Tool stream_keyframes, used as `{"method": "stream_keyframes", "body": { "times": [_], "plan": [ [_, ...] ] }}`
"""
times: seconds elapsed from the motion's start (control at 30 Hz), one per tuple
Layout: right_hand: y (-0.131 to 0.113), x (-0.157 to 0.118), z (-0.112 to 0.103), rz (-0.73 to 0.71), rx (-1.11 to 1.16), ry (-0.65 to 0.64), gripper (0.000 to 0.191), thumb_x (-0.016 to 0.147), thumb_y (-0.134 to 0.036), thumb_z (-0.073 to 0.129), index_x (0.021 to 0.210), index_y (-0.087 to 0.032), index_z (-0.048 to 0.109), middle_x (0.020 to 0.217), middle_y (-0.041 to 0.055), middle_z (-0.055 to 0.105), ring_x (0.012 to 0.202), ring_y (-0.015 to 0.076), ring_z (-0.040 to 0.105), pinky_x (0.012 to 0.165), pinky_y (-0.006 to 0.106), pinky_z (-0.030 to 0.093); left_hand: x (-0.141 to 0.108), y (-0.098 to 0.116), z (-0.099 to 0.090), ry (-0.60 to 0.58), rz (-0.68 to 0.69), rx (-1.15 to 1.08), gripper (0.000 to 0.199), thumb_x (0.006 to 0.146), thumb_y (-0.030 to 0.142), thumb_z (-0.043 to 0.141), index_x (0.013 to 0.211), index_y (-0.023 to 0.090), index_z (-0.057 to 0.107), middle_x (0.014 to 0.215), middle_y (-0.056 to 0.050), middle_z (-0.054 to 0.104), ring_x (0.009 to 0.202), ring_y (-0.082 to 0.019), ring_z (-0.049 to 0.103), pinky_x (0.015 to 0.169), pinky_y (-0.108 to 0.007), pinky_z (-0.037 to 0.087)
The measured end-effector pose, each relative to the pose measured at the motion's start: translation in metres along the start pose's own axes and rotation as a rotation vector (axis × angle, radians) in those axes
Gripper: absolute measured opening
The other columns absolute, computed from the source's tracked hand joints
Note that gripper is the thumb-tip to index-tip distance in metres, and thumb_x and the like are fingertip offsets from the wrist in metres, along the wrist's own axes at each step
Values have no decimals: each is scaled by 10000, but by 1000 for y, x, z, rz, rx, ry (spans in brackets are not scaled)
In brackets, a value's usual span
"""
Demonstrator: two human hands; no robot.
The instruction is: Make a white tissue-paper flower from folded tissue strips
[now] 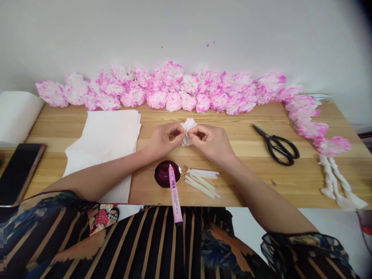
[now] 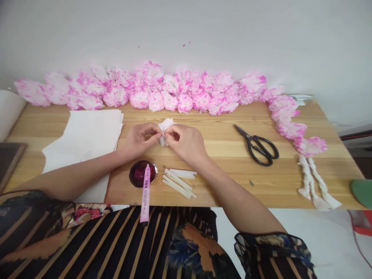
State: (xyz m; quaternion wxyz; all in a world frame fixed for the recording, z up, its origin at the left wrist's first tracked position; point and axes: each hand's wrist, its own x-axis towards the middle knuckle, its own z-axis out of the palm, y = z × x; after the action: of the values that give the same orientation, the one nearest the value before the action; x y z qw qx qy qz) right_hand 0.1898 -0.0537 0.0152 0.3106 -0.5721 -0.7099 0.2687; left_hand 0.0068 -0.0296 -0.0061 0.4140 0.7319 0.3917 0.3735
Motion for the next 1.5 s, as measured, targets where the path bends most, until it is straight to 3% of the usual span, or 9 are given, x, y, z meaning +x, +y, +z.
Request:
{"method": "stream_keyframes", "body": {
  "times": [0.33,0.57,0.73,0.97,1.23,1.5],
  "plan": [
    [-1,0,0,-6,-5,-20,148,800,-231,593,726,-174,708,670,-3,662,592,107,500,574,255,308,0,2,0,-3,-3,2,113,848,205,610,753,143,617,728,-20,636,684,-113,566,649,-234,435],
    [7,4,-1,46,109,-18,125,782,-234,598,740,-171,697,614,-30,611,560,91,474,559,243,316,2,-3,-1,34,-115,-201,122,819,233,663,763,139,610,739,-15,637,674,-102,579,642,-219,453],
    [10,7,-4,71,170,-32,133,788,-252,596,745,-172,693,656,-24,645,572,92,490,567,241,337,2,-6,-1,51,-116,-231,121,814,224,669,749,143,607,726,-5,630,664,-92,573,639,-209,449],
    [2,3,-2,-11,-5,17,132,821,-267,601,817,-195,712,734,4,683,636,125,531,598,262,335,0,-2,-1,22,-38,-179,190,841,319,676,780,146,626,774,-34,670,730,-118,611,697,-238,498],
    [-3,-2,5,-95,-188,65,153,864,-240,556,802,-214,693,770,16,691,697,146,560,632,274,327,2,-2,1,68,-99,-155,190,822,322,699,832,148,624,802,-30,667,725,-113,613,667,-224,489],
    [6,6,1,53,17,15,123,813,-262,590,800,-201,696,729,-9,680,644,126,549,607,256,343,4,-8,1,93,-122,-192,137,811,264,662,757,152,603,730,-3,636,666,-96,573,636,-216,452]
  ]
}}
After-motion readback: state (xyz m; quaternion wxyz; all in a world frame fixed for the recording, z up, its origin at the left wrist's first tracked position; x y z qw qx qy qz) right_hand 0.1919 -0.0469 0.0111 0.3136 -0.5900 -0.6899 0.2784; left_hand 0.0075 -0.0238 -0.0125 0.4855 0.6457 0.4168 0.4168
